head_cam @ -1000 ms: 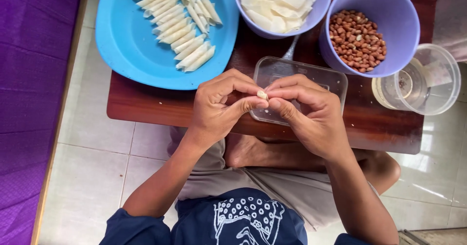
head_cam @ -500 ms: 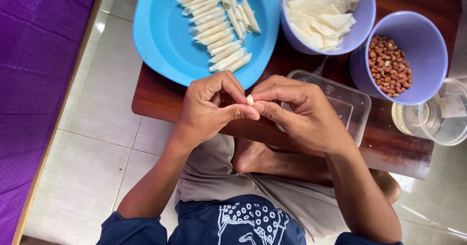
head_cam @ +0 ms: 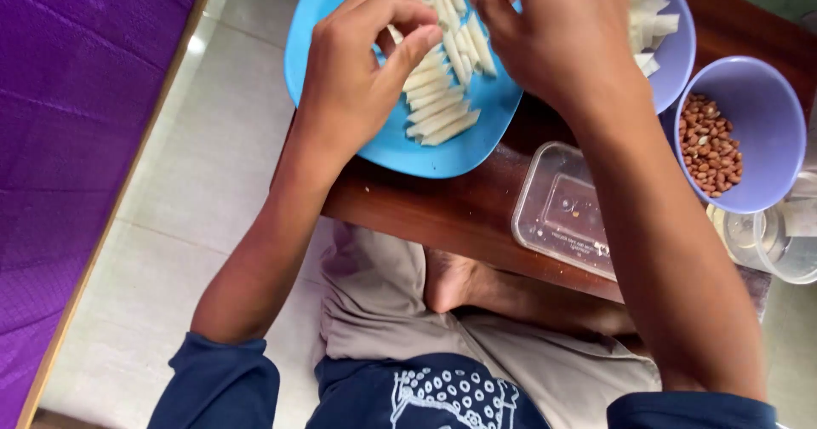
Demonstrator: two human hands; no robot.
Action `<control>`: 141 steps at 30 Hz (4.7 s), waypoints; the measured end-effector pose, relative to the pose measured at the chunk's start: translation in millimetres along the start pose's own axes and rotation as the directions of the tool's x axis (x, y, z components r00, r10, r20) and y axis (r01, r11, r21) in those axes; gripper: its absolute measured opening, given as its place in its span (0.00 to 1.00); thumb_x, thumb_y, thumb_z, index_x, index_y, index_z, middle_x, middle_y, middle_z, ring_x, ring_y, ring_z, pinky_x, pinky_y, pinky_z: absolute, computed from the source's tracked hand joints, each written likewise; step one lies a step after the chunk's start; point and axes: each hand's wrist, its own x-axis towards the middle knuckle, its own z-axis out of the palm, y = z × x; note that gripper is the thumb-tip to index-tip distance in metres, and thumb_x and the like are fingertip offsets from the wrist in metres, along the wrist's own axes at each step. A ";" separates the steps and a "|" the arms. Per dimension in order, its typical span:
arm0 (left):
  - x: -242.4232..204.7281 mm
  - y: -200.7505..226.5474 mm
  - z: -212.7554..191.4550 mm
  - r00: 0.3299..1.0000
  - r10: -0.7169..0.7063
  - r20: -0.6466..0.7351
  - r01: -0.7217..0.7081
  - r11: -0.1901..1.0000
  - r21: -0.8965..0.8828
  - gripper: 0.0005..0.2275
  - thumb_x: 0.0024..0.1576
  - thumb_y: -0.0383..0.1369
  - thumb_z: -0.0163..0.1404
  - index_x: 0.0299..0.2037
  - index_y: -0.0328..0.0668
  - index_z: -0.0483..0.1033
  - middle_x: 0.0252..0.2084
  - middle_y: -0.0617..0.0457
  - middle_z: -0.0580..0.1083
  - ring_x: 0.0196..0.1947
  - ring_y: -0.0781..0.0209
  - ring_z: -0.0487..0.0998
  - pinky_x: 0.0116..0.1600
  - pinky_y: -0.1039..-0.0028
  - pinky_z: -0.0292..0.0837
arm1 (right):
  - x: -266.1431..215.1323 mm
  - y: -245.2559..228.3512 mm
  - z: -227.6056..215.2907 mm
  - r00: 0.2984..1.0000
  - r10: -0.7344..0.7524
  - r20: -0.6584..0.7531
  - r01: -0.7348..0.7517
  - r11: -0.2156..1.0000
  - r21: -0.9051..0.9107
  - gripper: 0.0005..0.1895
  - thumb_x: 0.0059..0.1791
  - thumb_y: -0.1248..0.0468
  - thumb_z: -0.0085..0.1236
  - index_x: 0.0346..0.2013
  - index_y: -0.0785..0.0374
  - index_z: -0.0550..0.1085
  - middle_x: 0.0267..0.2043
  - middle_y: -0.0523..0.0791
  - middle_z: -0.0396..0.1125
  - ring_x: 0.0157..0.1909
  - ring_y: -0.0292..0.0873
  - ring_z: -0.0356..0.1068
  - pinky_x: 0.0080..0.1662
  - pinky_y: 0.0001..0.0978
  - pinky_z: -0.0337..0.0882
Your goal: Peeling garlic cloves and wrapping them with peanuts into small snack rolls.
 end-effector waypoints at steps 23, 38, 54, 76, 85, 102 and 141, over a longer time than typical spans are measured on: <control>33.5 -79.9 37.8 0.994 -0.001 0.108 -0.058 0.838 0.543 0.05 0.54 0.29 0.61 0.39 0.41 0.86 0.36 0.51 0.72 0.37 0.55 0.73 0.42 0.63 0.72 | 40.8 33.5 79.8 0.999 0.043 0.024 -0.037 0.974 -0.223 0.08 0.40 0.69 0.73 0.32 0.66 0.82 0.25 0.52 0.73 0.17 0.49 0.70 0.18 0.36 0.71; 34.6 -78.8 38.4 0.994 0.065 0.092 -0.105 0.823 0.558 0.04 0.54 0.27 0.62 0.37 0.39 0.86 0.36 0.51 0.71 0.39 0.57 0.72 0.41 0.65 0.73 | 38.5 33.1 74.8 0.999 0.029 0.043 -0.021 0.984 -0.179 0.03 0.42 0.72 0.69 0.27 0.65 0.81 0.23 0.50 0.71 0.15 0.48 0.67 0.19 0.34 0.68; 19.3 11.8 87.2 0.941 0.250 0.230 -0.304 0.920 0.246 0.05 0.57 0.23 0.57 0.42 0.36 0.80 0.40 0.51 0.68 0.39 0.53 0.69 0.45 0.64 0.69 | -85.5 47.7 -64.1 0.937 0.345 0.051 -0.347 0.937 0.042 0.06 0.53 0.71 0.66 0.43 0.72 0.84 0.25 0.51 0.71 0.18 0.44 0.63 0.25 0.37 0.65; 2.2 29.8 111.9 0.921 0.231 0.314 -0.301 0.933 0.199 0.05 0.53 0.24 0.58 0.38 0.41 0.81 0.43 0.55 0.70 0.41 0.55 0.67 0.49 0.67 0.68 | -70.3 104.6 -32.4 0.888 0.277 0.368 -0.332 0.939 0.093 0.21 0.39 0.70 0.62 0.47 0.67 0.80 0.38 0.57 0.75 0.32 0.62 0.73 0.36 0.52 0.74; 66.9 12.1 117.7 0.927 0.228 0.298 -0.322 0.890 0.323 0.12 0.58 0.27 0.58 0.52 0.42 0.79 0.43 0.51 0.69 0.41 0.52 0.66 0.47 0.64 0.68 | -73.8 97.7 -60.2 0.891 0.310 0.332 -0.421 0.838 0.348 0.06 0.56 0.68 0.52 0.44 0.69 0.71 0.33 0.48 0.70 0.28 0.45 0.65 0.30 0.41 0.66; 70.1 7.3 142.2 0.892 0.238 0.386 -0.295 0.950 0.098 0.21 0.54 0.27 0.63 0.59 0.44 0.74 0.47 0.56 0.78 0.43 0.57 0.70 0.53 0.67 0.61 | -85.3 58.5 -80.4 0.868 0.491 0.071 -0.468 0.763 0.446 0.06 0.48 0.76 0.49 0.38 0.72 0.74 0.25 0.44 0.65 0.25 0.36 0.55 0.28 0.29 0.57; 65.9 48.0 140.4 0.928 0.124 0.352 -0.022 0.960 -0.281 0.07 0.62 0.27 0.54 0.33 0.29 0.77 0.27 0.51 0.75 0.23 0.66 0.68 0.29 0.77 0.65 | -108.7 57.3 -86.4 0.854 0.491 0.170 -0.377 0.360 0.853 0.06 0.55 0.73 0.57 0.47 0.72 0.74 0.40 0.44 0.70 0.37 0.30 0.64 0.40 0.17 0.67</control>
